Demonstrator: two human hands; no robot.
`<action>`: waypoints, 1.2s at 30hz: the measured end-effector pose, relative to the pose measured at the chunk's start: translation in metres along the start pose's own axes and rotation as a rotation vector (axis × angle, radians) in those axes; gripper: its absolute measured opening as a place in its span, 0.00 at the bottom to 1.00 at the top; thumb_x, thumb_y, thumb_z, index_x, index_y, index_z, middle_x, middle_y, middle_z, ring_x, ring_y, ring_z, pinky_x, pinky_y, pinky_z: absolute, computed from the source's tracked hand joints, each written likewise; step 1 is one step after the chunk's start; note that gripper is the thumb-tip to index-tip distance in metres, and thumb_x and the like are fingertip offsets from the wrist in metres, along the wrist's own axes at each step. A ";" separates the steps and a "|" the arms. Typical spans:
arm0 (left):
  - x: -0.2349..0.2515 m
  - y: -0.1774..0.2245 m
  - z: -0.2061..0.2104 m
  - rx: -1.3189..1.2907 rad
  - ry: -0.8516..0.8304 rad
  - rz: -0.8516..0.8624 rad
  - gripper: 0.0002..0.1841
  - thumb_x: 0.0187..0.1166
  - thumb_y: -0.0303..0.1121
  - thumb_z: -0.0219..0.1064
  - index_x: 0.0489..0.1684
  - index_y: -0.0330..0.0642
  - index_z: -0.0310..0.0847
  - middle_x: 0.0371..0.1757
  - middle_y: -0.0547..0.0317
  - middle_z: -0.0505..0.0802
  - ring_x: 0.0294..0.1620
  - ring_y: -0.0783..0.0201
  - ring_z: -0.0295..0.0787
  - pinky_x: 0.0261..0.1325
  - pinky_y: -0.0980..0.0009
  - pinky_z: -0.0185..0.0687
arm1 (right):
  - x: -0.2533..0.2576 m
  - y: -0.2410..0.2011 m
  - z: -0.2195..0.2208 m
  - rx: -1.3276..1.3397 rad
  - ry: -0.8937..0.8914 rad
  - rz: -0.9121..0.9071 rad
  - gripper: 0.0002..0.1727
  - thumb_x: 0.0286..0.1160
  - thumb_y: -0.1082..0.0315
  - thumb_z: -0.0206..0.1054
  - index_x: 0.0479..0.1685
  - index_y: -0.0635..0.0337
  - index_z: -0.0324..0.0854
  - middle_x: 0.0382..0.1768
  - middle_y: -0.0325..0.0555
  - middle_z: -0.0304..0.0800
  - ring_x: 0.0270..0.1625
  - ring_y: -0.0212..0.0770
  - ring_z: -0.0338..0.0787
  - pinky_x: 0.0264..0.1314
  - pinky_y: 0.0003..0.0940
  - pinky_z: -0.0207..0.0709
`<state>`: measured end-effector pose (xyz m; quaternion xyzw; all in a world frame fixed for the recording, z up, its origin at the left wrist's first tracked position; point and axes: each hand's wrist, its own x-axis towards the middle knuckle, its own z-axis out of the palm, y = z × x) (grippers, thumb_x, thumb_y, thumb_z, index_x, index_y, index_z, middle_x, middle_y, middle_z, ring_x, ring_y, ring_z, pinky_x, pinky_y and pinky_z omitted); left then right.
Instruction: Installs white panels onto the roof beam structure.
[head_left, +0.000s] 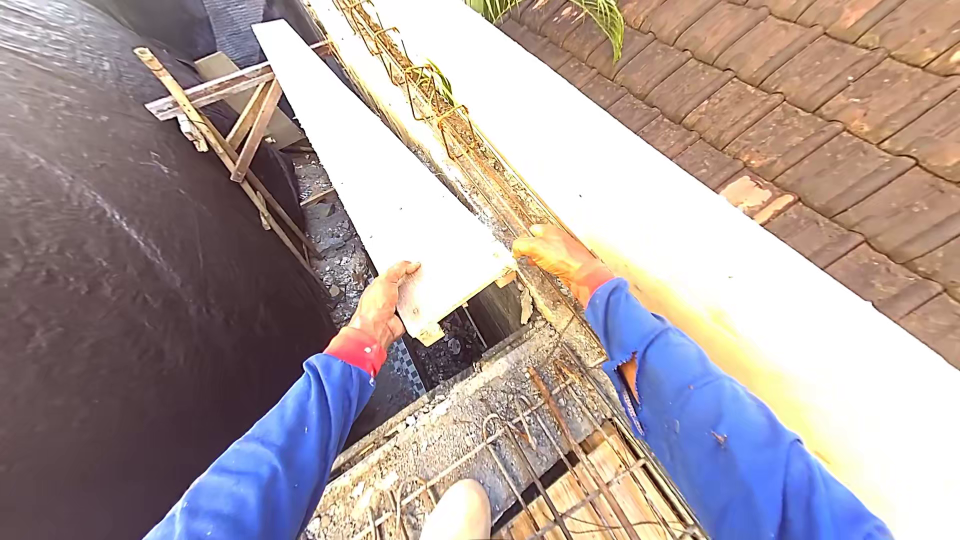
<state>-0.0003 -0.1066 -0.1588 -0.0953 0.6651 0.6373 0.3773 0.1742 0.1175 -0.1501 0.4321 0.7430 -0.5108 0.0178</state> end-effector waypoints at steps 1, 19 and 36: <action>0.001 0.001 -0.001 0.006 0.007 -0.001 0.20 0.74 0.42 0.72 0.60 0.42 0.83 0.47 0.48 0.94 0.45 0.54 0.94 0.46 0.51 0.90 | 0.000 -0.002 -0.001 -0.049 -0.005 -0.018 0.20 0.64 0.51 0.75 0.43 0.58 0.82 0.39 0.53 0.87 0.45 0.51 0.87 0.47 0.58 0.78; -0.004 0.005 0.003 -0.018 0.009 0.031 0.21 0.74 0.43 0.71 0.60 0.42 0.83 0.48 0.47 0.94 0.46 0.53 0.94 0.46 0.50 0.90 | -0.051 0.005 0.013 -0.895 0.372 -0.667 0.12 0.75 0.72 0.71 0.56 0.53 0.87 0.74 0.51 0.80 0.73 0.59 0.82 0.69 0.56 0.79; -0.005 0.004 -0.002 -0.037 -0.025 0.018 0.20 0.74 0.41 0.72 0.58 0.40 0.83 0.47 0.45 0.94 0.45 0.51 0.94 0.44 0.50 0.90 | -0.045 0.014 0.000 -0.974 0.162 -0.659 0.11 0.77 0.68 0.69 0.54 0.47 0.91 0.83 0.47 0.71 0.85 0.57 0.68 0.84 0.54 0.70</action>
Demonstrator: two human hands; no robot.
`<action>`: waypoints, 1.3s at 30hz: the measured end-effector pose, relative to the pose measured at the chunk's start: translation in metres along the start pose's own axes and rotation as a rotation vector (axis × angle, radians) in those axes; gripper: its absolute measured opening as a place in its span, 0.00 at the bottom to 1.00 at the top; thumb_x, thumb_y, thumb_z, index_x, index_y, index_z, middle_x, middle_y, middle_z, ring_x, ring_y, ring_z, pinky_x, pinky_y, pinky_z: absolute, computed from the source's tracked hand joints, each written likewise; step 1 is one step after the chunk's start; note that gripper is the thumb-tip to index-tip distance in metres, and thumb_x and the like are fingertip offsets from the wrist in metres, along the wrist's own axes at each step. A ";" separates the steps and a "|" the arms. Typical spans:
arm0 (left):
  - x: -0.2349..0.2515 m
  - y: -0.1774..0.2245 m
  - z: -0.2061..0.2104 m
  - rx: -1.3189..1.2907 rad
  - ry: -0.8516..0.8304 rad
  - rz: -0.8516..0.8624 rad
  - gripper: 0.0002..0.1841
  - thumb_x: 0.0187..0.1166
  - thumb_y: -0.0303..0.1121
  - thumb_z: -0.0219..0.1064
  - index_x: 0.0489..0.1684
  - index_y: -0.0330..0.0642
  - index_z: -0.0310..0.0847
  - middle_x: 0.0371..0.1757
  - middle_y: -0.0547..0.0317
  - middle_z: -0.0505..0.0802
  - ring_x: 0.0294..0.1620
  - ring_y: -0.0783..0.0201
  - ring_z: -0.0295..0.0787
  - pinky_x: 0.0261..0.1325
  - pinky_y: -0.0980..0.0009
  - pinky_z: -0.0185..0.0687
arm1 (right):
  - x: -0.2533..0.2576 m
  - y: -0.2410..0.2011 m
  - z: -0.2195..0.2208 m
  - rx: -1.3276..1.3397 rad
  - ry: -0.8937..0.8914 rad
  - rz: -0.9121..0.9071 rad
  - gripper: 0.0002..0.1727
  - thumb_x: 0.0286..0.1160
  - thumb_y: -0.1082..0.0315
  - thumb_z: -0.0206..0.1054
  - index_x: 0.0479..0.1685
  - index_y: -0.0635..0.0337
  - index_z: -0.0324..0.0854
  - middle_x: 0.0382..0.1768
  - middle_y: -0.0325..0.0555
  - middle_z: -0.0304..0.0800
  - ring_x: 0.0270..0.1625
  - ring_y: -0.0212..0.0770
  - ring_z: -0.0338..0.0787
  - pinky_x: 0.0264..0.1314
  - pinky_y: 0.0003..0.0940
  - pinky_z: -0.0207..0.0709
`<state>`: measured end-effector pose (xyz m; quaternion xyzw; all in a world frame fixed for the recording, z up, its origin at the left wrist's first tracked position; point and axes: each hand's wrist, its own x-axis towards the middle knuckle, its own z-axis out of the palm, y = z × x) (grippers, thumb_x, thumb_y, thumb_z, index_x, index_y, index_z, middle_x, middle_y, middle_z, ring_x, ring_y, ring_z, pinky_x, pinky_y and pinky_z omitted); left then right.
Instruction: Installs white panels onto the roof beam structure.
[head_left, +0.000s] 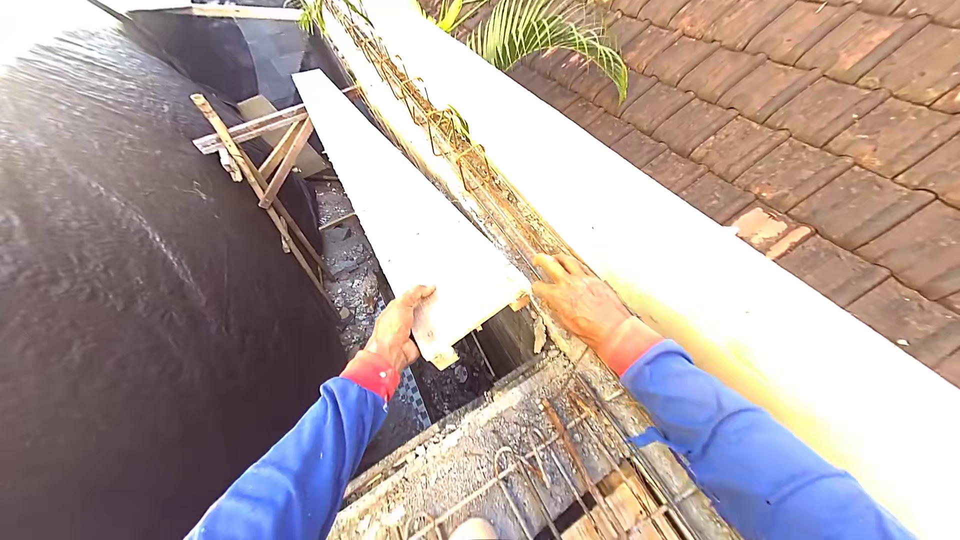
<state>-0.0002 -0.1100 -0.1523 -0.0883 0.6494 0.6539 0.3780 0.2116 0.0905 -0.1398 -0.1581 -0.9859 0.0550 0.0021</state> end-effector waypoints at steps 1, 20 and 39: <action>0.000 -0.001 0.000 0.002 0.003 -0.001 0.19 0.75 0.41 0.71 0.59 0.40 0.83 0.47 0.45 0.94 0.45 0.51 0.94 0.45 0.50 0.90 | -0.005 0.003 -0.002 0.063 0.032 0.005 0.10 0.81 0.68 0.66 0.53 0.50 0.91 0.82 0.45 0.74 0.84 0.54 0.72 0.83 0.51 0.72; 0.044 -0.064 0.034 -0.003 0.045 0.069 0.27 0.69 0.41 0.75 0.67 0.43 0.78 0.50 0.45 0.93 0.47 0.51 0.93 0.46 0.48 0.89 | 0.022 0.012 -0.013 0.492 0.176 0.579 0.15 0.90 0.57 0.58 0.45 0.55 0.85 0.34 0.52 0.92 0.43 0.53 0.94 0.48 0.57 0.85; 0.037 -0.069 0.047 0.057 0.068 0.122 0.26 0.68 0.47 0.73 0.63 0.44 0.81 0.48 0.48 0.93 0.46 0.53 0.93 0.45 0.48 0.88 | 0.021 0.011 -0.005 0.590 0.243 0.584 0.12 0.87 0.60 0.61 0.43 0.57 0.85 0.35 0.51 0.91 0.41 0.50 0.93 0.47 0.54 0.85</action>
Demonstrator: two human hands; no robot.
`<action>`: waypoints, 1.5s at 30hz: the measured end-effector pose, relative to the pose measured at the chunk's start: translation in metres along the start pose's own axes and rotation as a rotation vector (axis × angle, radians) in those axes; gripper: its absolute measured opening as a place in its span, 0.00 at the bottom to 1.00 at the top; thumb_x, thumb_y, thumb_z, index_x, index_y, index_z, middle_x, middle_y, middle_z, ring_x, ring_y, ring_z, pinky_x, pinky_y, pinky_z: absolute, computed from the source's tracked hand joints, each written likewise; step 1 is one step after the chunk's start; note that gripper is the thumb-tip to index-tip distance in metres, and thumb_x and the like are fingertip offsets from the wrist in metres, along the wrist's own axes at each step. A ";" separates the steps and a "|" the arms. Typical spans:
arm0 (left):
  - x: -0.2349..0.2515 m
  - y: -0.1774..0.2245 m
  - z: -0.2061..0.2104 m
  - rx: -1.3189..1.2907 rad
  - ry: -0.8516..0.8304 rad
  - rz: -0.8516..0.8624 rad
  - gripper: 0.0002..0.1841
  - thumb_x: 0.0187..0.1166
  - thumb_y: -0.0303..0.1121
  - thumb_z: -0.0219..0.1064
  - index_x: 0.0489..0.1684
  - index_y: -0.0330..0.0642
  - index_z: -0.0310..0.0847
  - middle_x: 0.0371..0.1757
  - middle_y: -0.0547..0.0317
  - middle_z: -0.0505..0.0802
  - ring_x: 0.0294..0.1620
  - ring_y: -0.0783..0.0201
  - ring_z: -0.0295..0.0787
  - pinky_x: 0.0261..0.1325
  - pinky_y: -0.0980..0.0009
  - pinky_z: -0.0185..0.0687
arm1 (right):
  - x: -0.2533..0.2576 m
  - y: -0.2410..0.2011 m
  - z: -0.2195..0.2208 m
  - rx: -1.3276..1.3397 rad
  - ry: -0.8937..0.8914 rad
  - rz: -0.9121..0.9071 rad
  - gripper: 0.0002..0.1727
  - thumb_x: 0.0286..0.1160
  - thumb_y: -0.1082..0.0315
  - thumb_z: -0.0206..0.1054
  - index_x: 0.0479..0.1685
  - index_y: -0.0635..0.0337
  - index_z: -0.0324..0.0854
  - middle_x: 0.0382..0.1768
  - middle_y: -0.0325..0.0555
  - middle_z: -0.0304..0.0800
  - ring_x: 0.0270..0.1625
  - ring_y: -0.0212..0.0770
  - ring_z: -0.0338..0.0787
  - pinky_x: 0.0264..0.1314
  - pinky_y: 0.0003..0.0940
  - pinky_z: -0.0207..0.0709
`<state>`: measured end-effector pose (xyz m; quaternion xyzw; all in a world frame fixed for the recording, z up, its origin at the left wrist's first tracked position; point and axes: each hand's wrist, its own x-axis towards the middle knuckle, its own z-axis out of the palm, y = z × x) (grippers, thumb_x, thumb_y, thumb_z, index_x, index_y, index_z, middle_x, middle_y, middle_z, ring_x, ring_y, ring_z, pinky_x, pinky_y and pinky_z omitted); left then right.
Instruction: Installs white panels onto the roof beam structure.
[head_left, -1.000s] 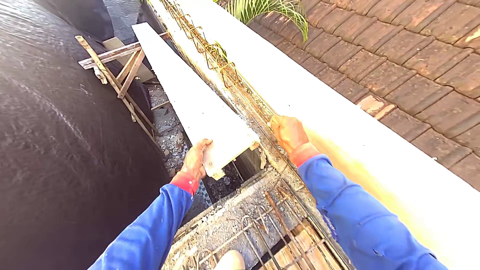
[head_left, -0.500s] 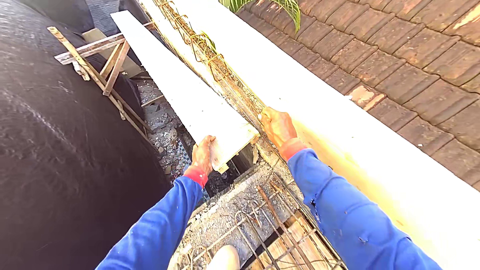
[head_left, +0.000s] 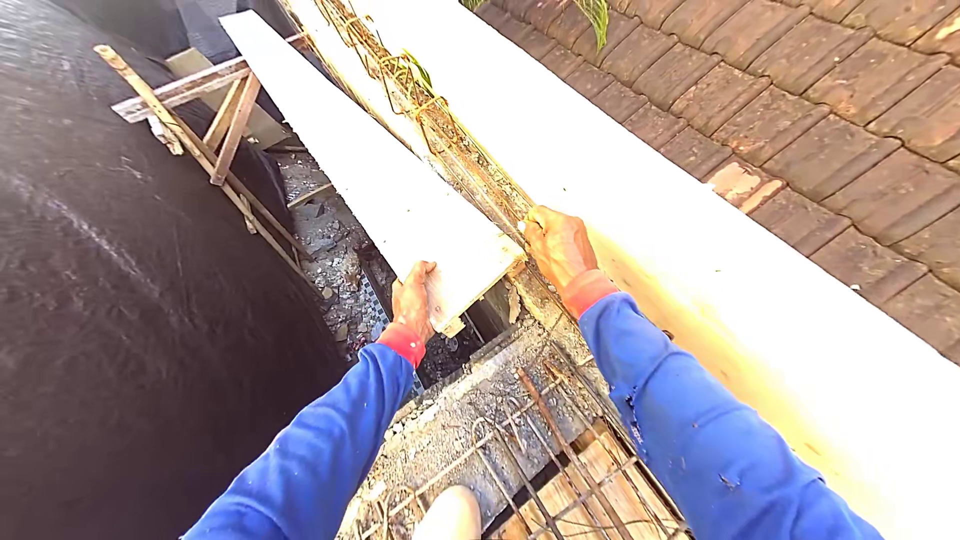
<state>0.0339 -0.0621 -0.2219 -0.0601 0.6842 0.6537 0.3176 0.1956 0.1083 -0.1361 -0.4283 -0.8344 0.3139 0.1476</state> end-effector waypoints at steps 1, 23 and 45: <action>0.000 0.000 0.000 -0.009 -0.011 -0.004 0.25 0.69 0.47 0.73 0.63 0.45 0.80 0.49 0.48 0.93 0.46 0.53 0.93 0.45 0.48 0.89 | 0.002 -0.005 -0.003 0.016 -0.017 0.075 0.11 0.85 0.60 0.63 0.49 0.57 0.85 0.37 0.52 0.92 0.41 0.51 0.94 0.47 0.54 0.87; 0.001 0.003 -0.007 -0.005 -0.036 -0.050 0.40 0.73 0.53 0.75 0.83 0.47 0.62 0.61 0.44 0.91 0.58 0.48 0.92 0.56 0.45 0.89 | 0.010 -0.009 -0.009 -0.158 -0.626 0.256 0.17 0.90 0.57 0.57 0.55 0.64 0.79 0.41 0.55 0.94 0.38 0.46 0.97 0.46 0.46 0.92; -0.010 -0.003 -0.030 -0.090 -0.188 -0.198 0.31 0.83 0.55 0.65 0.77 0.42 0.73 0.62 0.39 0.91 0.57 0.40 0.92 0.51 0.40 0.91 | -0.014 -0.027 -0.007 -0.487 -0.467 0.136 0.19 0.89 0.59 0.55 0.65 0.64 0.78 0.59 0.62 0.89 0.65 0.59 0.90 0.66 0.59 0.82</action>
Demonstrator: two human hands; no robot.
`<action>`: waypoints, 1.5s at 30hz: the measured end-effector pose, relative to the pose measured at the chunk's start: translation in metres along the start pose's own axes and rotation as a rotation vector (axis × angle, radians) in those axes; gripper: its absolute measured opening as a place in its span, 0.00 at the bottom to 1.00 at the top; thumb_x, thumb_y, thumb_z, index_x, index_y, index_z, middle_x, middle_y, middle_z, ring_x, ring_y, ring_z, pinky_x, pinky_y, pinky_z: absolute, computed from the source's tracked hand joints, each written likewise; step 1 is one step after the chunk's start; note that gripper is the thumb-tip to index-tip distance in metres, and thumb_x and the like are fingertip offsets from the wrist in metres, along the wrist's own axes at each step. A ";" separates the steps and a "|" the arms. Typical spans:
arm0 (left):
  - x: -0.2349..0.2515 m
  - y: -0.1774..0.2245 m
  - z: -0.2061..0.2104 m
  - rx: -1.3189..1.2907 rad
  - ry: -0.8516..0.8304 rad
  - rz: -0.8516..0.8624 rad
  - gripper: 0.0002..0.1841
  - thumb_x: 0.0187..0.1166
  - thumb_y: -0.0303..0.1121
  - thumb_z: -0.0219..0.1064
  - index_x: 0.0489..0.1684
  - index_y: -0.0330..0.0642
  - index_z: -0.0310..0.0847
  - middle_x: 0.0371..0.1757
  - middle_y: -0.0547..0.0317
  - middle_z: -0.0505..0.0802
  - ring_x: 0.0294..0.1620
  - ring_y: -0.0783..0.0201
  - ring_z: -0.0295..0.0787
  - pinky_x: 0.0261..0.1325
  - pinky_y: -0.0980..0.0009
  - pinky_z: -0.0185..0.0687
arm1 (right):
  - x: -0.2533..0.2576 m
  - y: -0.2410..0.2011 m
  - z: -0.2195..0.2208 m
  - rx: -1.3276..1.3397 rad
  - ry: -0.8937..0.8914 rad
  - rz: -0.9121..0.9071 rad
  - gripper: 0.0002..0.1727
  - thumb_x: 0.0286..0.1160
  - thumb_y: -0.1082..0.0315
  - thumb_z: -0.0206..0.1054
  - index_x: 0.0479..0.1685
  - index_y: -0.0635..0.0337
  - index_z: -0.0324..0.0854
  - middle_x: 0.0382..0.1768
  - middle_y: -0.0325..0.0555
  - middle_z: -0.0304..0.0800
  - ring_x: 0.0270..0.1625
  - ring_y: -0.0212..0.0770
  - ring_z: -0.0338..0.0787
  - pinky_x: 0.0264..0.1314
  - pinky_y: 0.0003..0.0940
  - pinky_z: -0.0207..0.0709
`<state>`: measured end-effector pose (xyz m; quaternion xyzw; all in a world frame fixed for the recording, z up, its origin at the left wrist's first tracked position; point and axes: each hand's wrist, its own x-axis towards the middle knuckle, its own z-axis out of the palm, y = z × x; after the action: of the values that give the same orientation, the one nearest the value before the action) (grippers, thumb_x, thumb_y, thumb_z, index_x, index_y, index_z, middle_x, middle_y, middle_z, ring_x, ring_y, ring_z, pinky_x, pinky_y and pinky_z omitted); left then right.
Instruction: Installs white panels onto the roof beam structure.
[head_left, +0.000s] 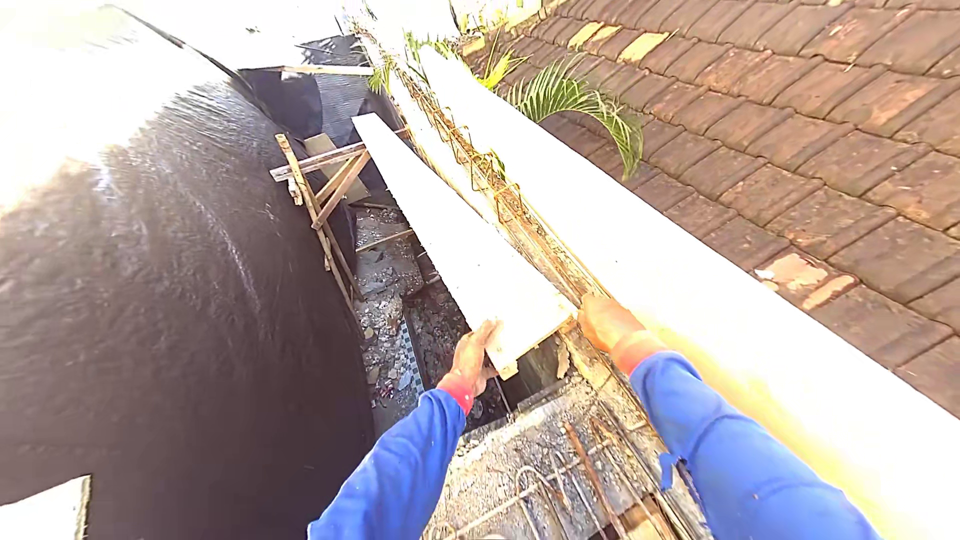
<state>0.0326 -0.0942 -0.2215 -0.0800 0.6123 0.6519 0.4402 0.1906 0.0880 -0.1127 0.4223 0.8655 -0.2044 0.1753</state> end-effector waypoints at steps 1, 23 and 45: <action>-0.001 0.001 0.000 0.027 0.002 0.038 0.29 0.83 0.52 0.66 0.74 0.39 0.74 0.60 0.39 0.92 0.55 0.42 0.93 0.51 0.43 0.91 | -0.002 -0.001 0.001 0.011 0.025 -0.003 0.18 0.88 0.61 0.56 0.64 0.64 0.79 0.58 0.62 0.89 0.64 0.60 0.90 0.65 0.59 0.82; 0.009 -0.017 0.002 0.071 0.129 0.021 0.34 0.77 0.63 0.64 0.74 0.48 0.77 0.65 0.46 0.90 0.65 0.46 0.87 0.60 0.36 0.83 | -0.003 0.002 0.014 0.057 0.072 0.028 0.19 0.91 0.58 0.52 0.64 0.64 0.77 0.55 0.64 0.90 0.61 0.62 0.91 0.60 0.61 0.84; -0.180 -0.020 -0.070 0.857 -0.043 0.416 0.19 0.87 0.37 0.61 0.70 0.37 0.79 0.53 0.50 0.94 0.49 0.57 0.95 0.54 0.57 0.93 | -0.149 0.066 -0.003 -0.239 0.150 -0.137 0.25 0.88 0.50 0.57 0.70 0.61 0.78 0.59 0.59 0.88 0.57 0.60 0.92 0.54 0.59 0.85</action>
<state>0.1238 -0.2429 -0.1374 0.2466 0.8196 0.4167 0.3063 0.3298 0.0287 -0.0526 0.3526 0.9211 -0.0795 0.1448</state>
